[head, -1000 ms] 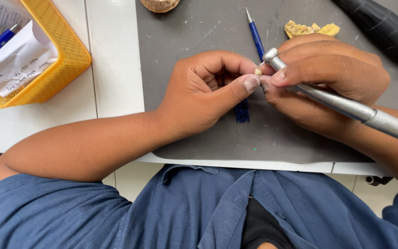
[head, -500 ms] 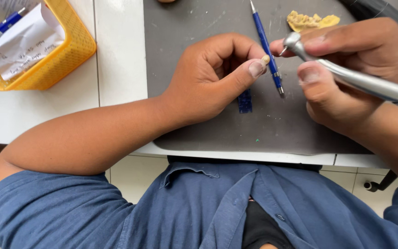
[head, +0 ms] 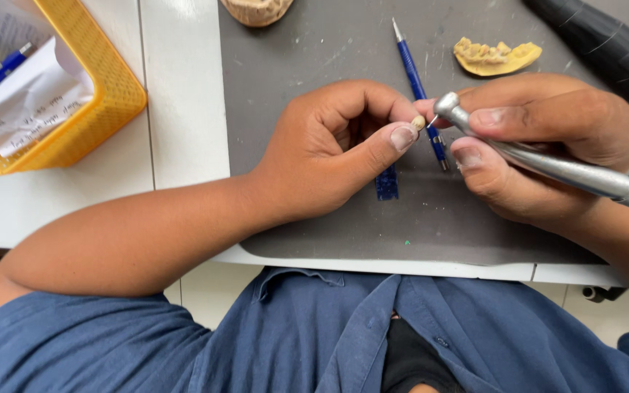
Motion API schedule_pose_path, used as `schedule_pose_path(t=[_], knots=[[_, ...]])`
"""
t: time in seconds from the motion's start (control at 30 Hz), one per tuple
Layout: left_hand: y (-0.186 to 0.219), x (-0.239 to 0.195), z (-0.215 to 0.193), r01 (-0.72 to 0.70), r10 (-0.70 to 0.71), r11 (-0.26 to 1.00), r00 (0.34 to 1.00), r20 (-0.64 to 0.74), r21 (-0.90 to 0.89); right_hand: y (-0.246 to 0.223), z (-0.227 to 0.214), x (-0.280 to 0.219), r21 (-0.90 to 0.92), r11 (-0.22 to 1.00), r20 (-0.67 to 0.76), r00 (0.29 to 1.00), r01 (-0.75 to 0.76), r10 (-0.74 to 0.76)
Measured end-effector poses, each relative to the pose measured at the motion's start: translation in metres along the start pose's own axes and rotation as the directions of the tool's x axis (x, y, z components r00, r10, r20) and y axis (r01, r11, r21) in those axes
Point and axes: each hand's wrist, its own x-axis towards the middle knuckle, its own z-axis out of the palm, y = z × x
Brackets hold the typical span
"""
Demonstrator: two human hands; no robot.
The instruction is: The person holds a small tooth-like object and uses a rotary dental tool to grind and shape its surface. The person rotates the object to access different sides while working at a bench with dental molds and tools nearby.
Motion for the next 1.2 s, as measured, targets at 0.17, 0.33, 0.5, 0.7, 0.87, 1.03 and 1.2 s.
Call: schedule_pose_path(t=[0.17,0.33,0.5,0.7,0.87,1.03,1.2], knots=[[0.006,0.002,0.002,0.026,-0.022,0.990,0.999,-0.026,0.142,-0.006,-0.004,0.006,0.014,0.981,0.039,0.981,-0.193,0.192],[0.007,0.004,0.000,0.051,-0.046,0.987,0.998,-0.035,0.153,-0.005,-0.007,0.008,0.045,0.961,0.103,0.958,-0.274,0.268],[0.008,0.004,0.001,0.070,-0.067,0.994,0.997,-0.042,0.078,0.000,-0.002,0.011,0.077,0.982,0.094,0.981,-0.175,0.168],[0.008,0.003,-0.001,0.071,-0.067,0.991,0.997,-0.041,0.114,0.005,-0.002,0.002,0.075,0.963,0.082,0.964,-0.258,0.252],[0.008,0.004,-0.002,0.051,-0.049,0.991,0.999,-0.022,0.124,0.023,-0.014,-0.008,0.189,0.827,0.341,0.825,-0.529,0.450],[0.010,0.005,-0.002,0.047,-0.045,0.989,0.999,-0.018,0.142,0.043,-0.025,-0.012,0.297,0.508,0.540,0.581,-0.809,0.609],[0.011,0.005,-0.001,0.050,-0.048,0.982,0.999,-0.018,0.182,0.047,-0.024,-0.009,0.274,0.514,0.557,0.569,-0.813,0.604]])
